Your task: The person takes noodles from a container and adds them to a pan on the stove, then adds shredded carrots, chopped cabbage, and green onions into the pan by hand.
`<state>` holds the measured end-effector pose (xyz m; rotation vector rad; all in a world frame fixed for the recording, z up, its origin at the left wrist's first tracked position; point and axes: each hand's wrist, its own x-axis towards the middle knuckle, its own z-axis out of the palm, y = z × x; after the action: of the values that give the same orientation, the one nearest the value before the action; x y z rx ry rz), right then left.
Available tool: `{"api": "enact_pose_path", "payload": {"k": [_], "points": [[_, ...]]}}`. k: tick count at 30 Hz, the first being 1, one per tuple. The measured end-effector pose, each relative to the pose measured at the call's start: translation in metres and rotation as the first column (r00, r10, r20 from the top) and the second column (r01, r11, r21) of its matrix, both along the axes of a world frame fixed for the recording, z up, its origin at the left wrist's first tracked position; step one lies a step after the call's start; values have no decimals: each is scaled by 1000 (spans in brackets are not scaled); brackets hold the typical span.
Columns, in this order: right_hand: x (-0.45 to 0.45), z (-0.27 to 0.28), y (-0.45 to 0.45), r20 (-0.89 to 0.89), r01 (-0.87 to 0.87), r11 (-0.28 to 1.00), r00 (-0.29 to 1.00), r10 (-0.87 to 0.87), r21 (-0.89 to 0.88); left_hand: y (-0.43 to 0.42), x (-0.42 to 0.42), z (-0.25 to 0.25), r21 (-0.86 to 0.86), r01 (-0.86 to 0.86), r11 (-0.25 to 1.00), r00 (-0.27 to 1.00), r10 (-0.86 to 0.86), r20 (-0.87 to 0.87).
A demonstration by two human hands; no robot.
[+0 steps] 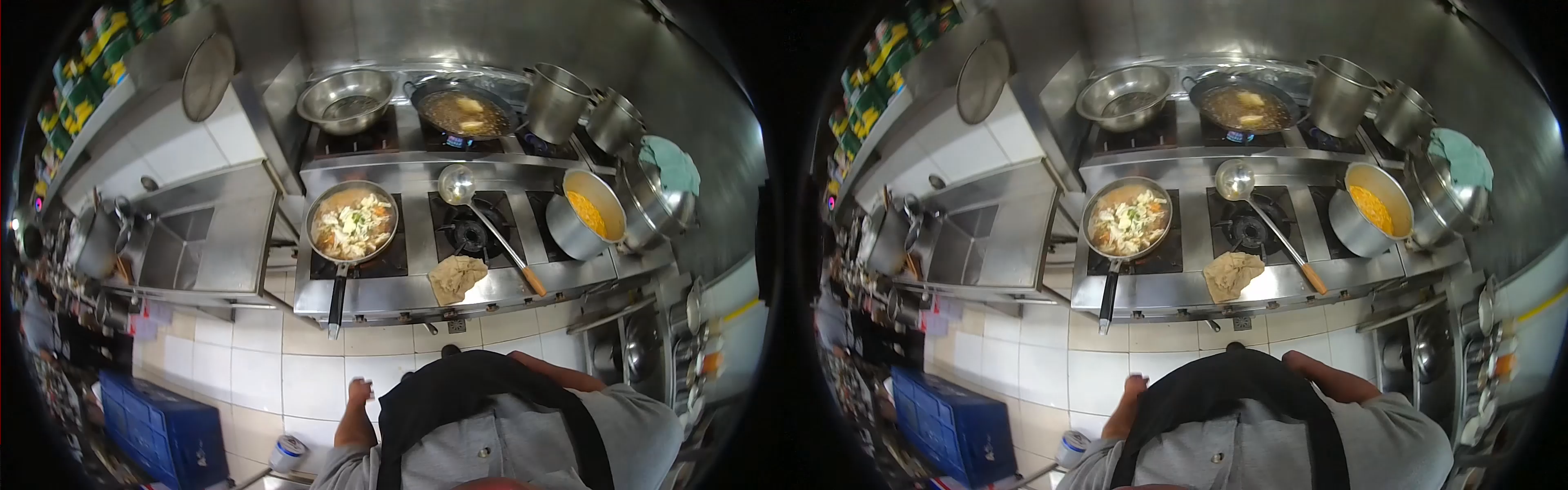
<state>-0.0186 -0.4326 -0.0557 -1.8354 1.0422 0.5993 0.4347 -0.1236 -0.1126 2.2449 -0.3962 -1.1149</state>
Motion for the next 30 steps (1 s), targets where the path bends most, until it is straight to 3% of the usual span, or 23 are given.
{"api": "enact_pose_path", "payload": {"k": [2, 4, 5, 6, 7, 8, 9, 10, 11, 12, 13, 14, 15, 16, 17, 18, 21, 22, 24, 26, 27, 29, 30], "points": [[15, 1, -2, -1, -134, 990, 991, 134, -41, 36, -4, -1, 98, 341, 935, 918, -354, 181], [37, 23, -3, 24, -208, 971, 977, 213, -118, 60, -12, 9, 247, 621, 744, 671, -667, 324], [49, 39, -9, 145, -264, 936, 942, 302, -233, 72, -14, 5, 341, 699, 628, 497, -770, 400], [68, 62, -25, 94, -479, 839, 852, 515, -257, 78, -10, 6, 352, 723, 594, 460, -795, 396], [92, 134, -30, 160, 75, 987, 982, -98, 140, 84, -6, 8, 363, 746, 559, 422, -818, 392], [99, 140, -56, 349, 162, 962, 908, -232, 219, 91, -1, 13, 372, 767, 523, 383, -838, 388], [117, 190, -81, 382, 218, 974, 896, -228, 69, 92, 4, 20, 347, 756, 555, 430, -821, 376], [124, 198, -124, 606, 198, 974, 790, -91, -112, 93, 10, 30, 322, 743, 587, 476, -801, 364], [142, 249, -145, 635, 443, 883, 641, -431, 152, 94, 17, 44, 297, 727, 619, 520, -779, 351], [160, 301, -166, 612, 622, 672, 364, -702, 402, 88, 16, 50, 140, 603, 785, 748, -617, 243], [164, 304, -213, 752, 540, 809, 429, -501, 232, 83, 14, 56, -32, 382, 924, 921, -377, 96], [179, 339, -233, 640, 532, 576, 80, -764, 621, 77, 12, 62, -161, 117, 980, 991, -126, -49], [190, 347, -268, 612, 511, 515, -27, -790, 688, 68, 9, 68, -85, -159, 984, 970, 139, -201], [198, 341, -313, 607, 457, 527, -37, -794, 716, 57, 5, 77, 1, -446, 895, 854, 426, -297], [219, 357, -331, 535, 532, 409, -100, -839, 741, 50, -1, 82, -8, -456, 890, 852, 434, -294], [234, 367, -345, 473, 414, 384, -136, -871, 825, 49, -6, 82, -104, -333, 937, 931, 310, -193], [279, 370, -381, 342, 175, 313, -169, -925, 934, 37, -32, 85, -63, -302, 951, 949, 293, -120], [295, 356, -403, 198, 81, 188, -147, -969, 979, 33, -43, 84, -43, -250, 967, 966, 246, -79], [321, 345, -418, 86, -14, 90, -177, -981, 996, 33, -67, 75, 4, -43, 999, 997, 43, 68], [334, 345, -425, -78, -85, -64, -174, -982, 994, 36, -97, 56, 18, 203, 979, 929, -198, 314], [335, 335, -440, -81, -82, -68, -169, -982, 994, 39, -101, 57, 84, 243, 966, 935, -256, 244], [341, 306, -475, -148, -167, -143, -17, -989, 976, 39, -110, 59, 112, 285, 952, 937, -302, 177], [340, 326, -459, -108, 20, -111, -103, -989, 994, 39, -114, 59, 116, 303, 946, 933, -319, 166]]}}
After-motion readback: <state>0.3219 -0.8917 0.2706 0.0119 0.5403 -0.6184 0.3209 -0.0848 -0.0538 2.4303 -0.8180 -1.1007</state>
